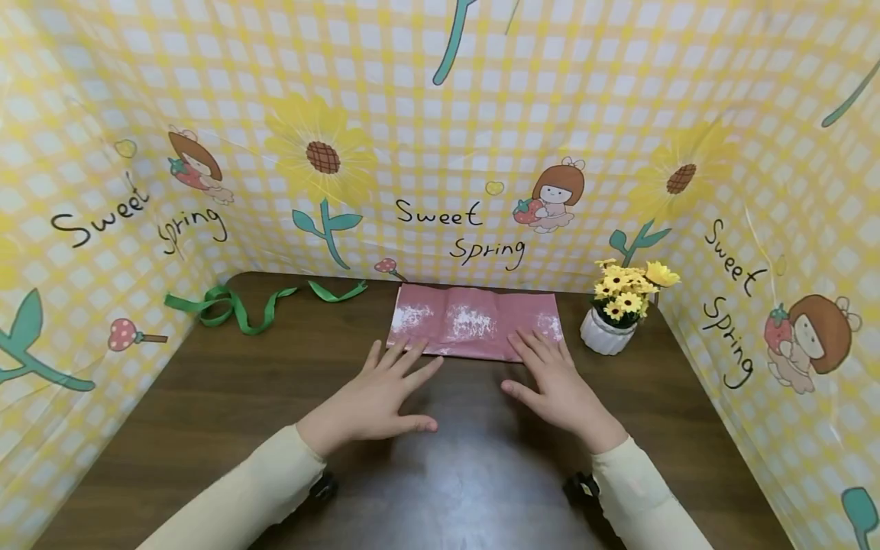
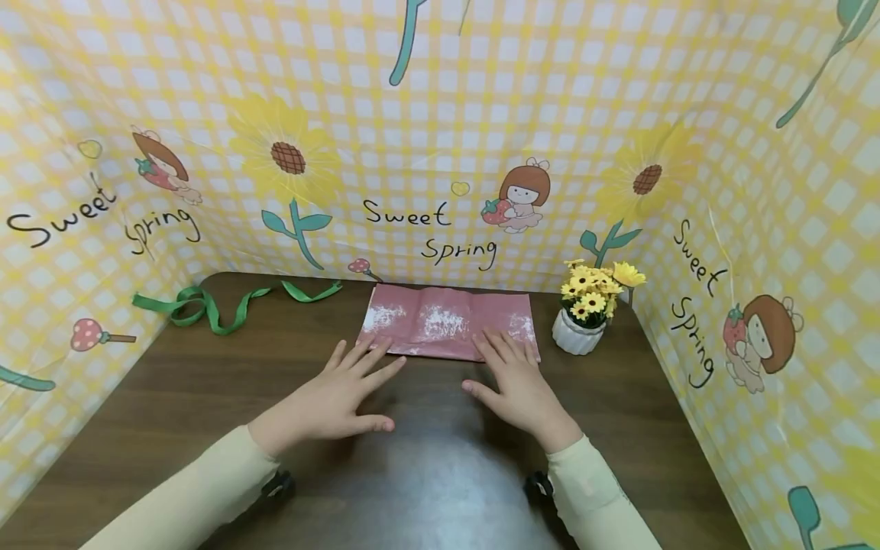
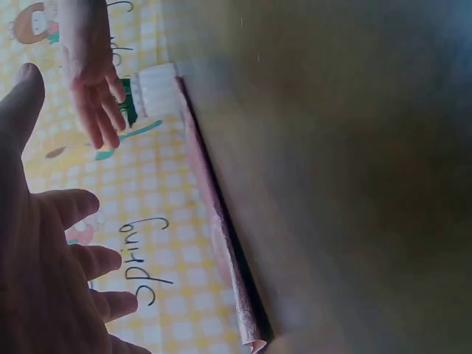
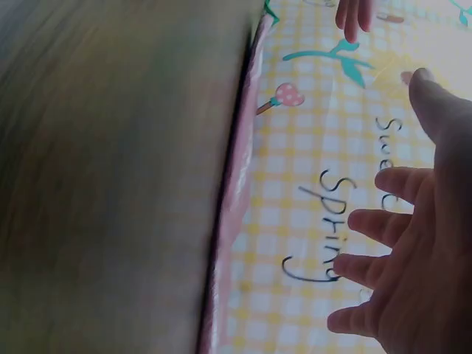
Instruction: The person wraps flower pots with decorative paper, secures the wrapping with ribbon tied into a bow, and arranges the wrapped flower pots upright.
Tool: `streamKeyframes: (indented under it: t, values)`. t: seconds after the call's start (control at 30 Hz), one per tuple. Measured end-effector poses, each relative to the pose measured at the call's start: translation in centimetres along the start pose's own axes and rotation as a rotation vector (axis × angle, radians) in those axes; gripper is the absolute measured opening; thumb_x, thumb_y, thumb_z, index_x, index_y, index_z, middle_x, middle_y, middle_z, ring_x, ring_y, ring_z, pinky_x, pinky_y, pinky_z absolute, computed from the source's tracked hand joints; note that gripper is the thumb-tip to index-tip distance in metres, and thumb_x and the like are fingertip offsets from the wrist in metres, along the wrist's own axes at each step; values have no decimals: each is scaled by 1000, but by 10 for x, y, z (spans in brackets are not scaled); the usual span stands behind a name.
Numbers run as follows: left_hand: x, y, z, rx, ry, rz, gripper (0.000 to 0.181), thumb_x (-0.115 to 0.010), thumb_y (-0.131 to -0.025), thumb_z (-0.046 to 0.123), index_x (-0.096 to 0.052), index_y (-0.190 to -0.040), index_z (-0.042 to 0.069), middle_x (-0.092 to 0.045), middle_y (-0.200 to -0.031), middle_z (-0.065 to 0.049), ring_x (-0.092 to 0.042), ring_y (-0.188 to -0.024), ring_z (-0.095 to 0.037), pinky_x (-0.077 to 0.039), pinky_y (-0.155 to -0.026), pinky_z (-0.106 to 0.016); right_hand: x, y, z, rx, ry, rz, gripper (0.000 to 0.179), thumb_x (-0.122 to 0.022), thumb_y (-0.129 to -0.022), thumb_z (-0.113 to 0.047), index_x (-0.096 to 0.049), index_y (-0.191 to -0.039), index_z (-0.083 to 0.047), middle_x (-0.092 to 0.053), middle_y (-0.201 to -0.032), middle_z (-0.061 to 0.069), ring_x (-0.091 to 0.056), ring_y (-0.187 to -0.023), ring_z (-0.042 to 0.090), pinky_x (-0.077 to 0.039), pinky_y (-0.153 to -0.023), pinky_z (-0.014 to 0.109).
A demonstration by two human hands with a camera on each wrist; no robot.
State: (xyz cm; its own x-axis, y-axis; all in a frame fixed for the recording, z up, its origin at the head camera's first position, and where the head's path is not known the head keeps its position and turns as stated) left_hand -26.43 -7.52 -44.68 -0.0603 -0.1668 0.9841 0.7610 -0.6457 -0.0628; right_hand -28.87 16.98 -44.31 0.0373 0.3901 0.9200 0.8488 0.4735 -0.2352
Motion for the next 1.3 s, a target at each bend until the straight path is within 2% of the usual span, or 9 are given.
streamKeyframes:
  t: [0.13,0.37,0.53,0.8,1.1,1.17,1.3]
  values:
    - [-7,-20,-6,-6,6,-57,95,-49,-89,81,-21,-164,30,-15,-171,-11,-7,-158,-37,-1,-121,-69,-4,2,12,-49,0,-16,79,-59,-98,-58,-33,-162,-18,-32,-166,13,-24,-154,39,-9,-123,64]
    - [-25,-54,-19,5,59,-172,96,-42,-88,85,-26,-164,28,-18,-171,-10,-13,-157,-40,-16,-117,-74,-13,5,30,-121,0,-68,73,-60,-101,-50,-35,-161,-16,-30,-166,16,-23,-153,43,-12,-122,65]
    - [-37,-70,-27,13,97,-237,97,-41,-87,87,-24,-164,29,-17,-171,-11,-11,-156,-43,-13,-117,-74,-20,5,41,-130,0,-88,71,-58,-102,-49,-36,-160,-14,-30,-166,17,-24,-152,45,-14,-121,67]
    - [-45,-76,-29,37,147,-292,96,-43,-88,85,-22,-164,30,-19,-171,-10,-12,-156,-42,-9,-118,-73,-23,5,48,-148,-19,-120,69,-60,-102,-46,-41,-157,-10,-33,-164,19,-26,-151,47,-14,-118,71]
    - [-50,-77,-32,68,184,-327,93,-45,-89,83,-26,-164,30,-20,-171,-8,-13,-157,-40,-16,-119,-70,-29,6,52,-176,-23,-200,64,-59,-102,-46,-47,-154,-11,-49,-155,15,-42,-145,37,-14,-116,75]
    - [-50,-78,-33,70,182,-332,93,-44,-89,83,-27,-163,29,-21,-170,-9,-14,-156,-40,-16,-119,-70,-30,6,50,-164,-26,-213,61,-59,-102,-45,-50,-152,-10,-52,-153,15,-45,-143,36,-19,-115,74]
    - [-49,-80,-34,73,161,-342,92,-43,-89,84,-32,-162,29,-25,-169,-10,-18,-155,-41,-18,-118,-70,-28,6,43,-117,-45,-230,54,-61,-103,-40,-58,-143,-5,-60,-143,15,-53,-136,35,-36,-113,61]
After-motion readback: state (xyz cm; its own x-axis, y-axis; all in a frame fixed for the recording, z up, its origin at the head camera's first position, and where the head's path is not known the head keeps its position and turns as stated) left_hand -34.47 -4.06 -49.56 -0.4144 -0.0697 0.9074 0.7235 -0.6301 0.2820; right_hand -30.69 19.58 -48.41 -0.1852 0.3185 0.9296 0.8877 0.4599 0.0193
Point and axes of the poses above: each hand's wrist, its own y-axis away from the middle knuckle, its own x-axis out of the back of the hand, z = x × y, the point moved 9 cm from there along -y, towards the middle knuckle
